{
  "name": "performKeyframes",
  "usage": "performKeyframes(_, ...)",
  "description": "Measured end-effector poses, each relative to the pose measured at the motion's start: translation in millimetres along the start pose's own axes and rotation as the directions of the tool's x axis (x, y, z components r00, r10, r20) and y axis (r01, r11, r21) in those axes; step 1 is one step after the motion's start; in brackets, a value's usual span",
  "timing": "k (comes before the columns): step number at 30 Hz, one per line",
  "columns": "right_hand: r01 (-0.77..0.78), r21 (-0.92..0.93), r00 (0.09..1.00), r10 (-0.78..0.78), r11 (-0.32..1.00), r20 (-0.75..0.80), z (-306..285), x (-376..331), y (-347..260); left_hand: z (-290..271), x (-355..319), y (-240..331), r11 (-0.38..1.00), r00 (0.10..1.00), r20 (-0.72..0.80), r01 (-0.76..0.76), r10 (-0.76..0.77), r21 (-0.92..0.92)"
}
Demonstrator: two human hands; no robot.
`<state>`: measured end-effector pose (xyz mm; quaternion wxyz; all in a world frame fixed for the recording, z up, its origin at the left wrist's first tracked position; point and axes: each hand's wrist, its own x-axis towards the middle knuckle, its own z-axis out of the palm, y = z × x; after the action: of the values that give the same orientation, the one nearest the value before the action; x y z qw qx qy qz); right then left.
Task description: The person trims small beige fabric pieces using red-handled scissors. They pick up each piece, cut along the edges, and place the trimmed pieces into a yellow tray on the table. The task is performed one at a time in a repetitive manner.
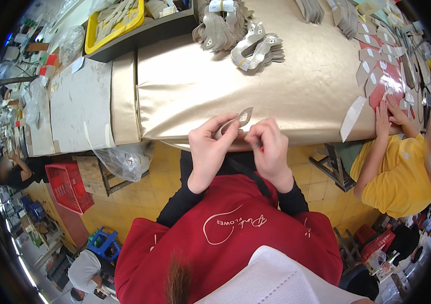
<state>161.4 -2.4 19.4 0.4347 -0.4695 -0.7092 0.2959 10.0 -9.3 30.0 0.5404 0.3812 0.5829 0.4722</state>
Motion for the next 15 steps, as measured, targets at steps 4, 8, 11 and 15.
performKeyframes(4,0.106,0.179,0.994,-0.112,0.978,0.021,4.4,-5.1,-13.8,-2.5,4.5,2.2,0.994,0.998,-0.013,0.053,-0.054,-0.099)
performKeyframes(8,-0.211,0.083,0.977,0.208,0.974,0.041,-4.9,-0.6,-15.0,-8.3,5.9,4.9,0.987,0.998,0.003,0.055,-0.055,-0.15)
performKeyframes(11,-0.086,-0.078,0.992,0.078,0.993,-0.098,-7.3,7.6,-8.0,-11.6,5.4,6.1,0.991,0.996,0.011,0.085,-0.084,-0.105)
performKeyframes(15,-0.014,-0.16,1.0,0.018,0.987,0.023,-12.6,6.1,-2.1,-11.7,3.7,5.6,0.992,0.998,0.025,0.063,-0.061,-0.112)
